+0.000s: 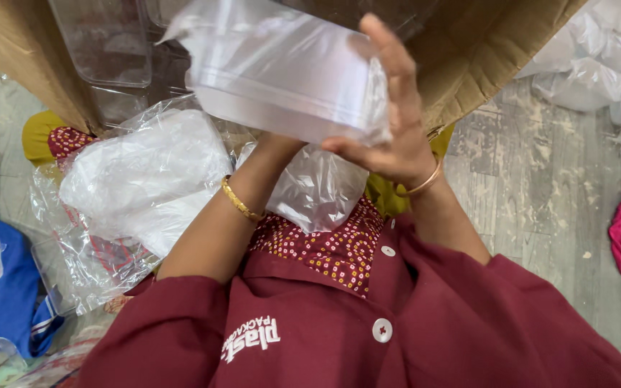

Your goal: The person sits on the floor and packs clear plastic containers into thin poly bags one at a time, opening each bag, inserting a container, and placing the bagged container into a large cardboard box. They repeat this bagging cycle continuously across the episode.

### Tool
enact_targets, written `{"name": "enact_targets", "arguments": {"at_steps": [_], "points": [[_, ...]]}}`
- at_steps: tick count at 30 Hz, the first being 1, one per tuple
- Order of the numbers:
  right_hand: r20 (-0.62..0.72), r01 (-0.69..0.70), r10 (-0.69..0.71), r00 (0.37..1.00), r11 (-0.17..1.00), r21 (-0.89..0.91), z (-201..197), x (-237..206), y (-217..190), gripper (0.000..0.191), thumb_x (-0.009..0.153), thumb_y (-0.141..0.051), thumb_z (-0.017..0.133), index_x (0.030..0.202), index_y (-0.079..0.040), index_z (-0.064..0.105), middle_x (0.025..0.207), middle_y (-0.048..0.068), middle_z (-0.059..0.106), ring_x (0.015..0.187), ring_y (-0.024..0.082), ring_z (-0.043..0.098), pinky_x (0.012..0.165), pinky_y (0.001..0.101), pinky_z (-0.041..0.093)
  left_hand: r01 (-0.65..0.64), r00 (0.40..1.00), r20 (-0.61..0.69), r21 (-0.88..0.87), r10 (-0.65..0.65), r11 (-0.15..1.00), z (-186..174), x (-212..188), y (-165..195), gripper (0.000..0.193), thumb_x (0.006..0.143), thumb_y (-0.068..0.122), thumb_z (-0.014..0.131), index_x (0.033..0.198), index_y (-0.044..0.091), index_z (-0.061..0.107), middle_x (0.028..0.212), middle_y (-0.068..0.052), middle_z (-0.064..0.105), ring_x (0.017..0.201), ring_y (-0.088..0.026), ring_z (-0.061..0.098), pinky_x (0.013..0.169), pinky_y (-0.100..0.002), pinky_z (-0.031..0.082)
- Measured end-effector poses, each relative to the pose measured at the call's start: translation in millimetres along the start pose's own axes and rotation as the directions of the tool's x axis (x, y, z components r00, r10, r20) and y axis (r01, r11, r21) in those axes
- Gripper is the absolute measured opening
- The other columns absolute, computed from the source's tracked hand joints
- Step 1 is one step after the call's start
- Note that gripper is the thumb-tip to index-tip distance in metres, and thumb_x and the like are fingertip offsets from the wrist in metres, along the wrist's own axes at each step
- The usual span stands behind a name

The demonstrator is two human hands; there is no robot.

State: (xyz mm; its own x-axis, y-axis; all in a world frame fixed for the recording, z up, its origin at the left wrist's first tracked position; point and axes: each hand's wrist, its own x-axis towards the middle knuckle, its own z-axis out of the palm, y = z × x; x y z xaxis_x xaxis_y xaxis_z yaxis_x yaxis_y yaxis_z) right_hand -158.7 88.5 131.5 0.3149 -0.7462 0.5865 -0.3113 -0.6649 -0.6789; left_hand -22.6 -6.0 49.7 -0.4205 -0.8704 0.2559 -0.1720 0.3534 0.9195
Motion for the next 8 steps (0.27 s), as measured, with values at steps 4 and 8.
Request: {"name": "enact_targets", "arguments": {"at_steps": [4,8], "points": [[-0.277,0.012,-0.114,0.954,0.938,-0.345,-43.0,-29.1,4.6,0.093,0.094,-0.053,0.078,0.166,-0.02,0.029,0.165,0.004,0.034,0.155,0.022,0.036,0.127,0.0387,0.037,0.052,0.991,0.129,-0.182,-0.029,0.982,-10.7,2.8,10.2,0.038,0.098,0.022,0.067,0.132,0.009,0.062,0.102,-0.006,0.076,0.094,-0.022,0.072,0.087,-0.035,0.056],[-0.815,-0.082,0.159,0.557,0.987,0.137,-121.7,-53.2,-1.2,0.098,0.101,-0.061,0.068,0.166,-0.004,0.022,0.174,0.021,0.031,0.159,0.034,0.036,0.135,0.0457,0.036,0.178,0.984,0.063,-0.252,-0.167,0.951,-31.0,-1.7,5.8,0.04,0.098,0.023,0.067,0.135,0.01,0.06,0.104,-0.005,0.077,0.096,-0.021,0.072,0.09,-0.034,0.056]]}}
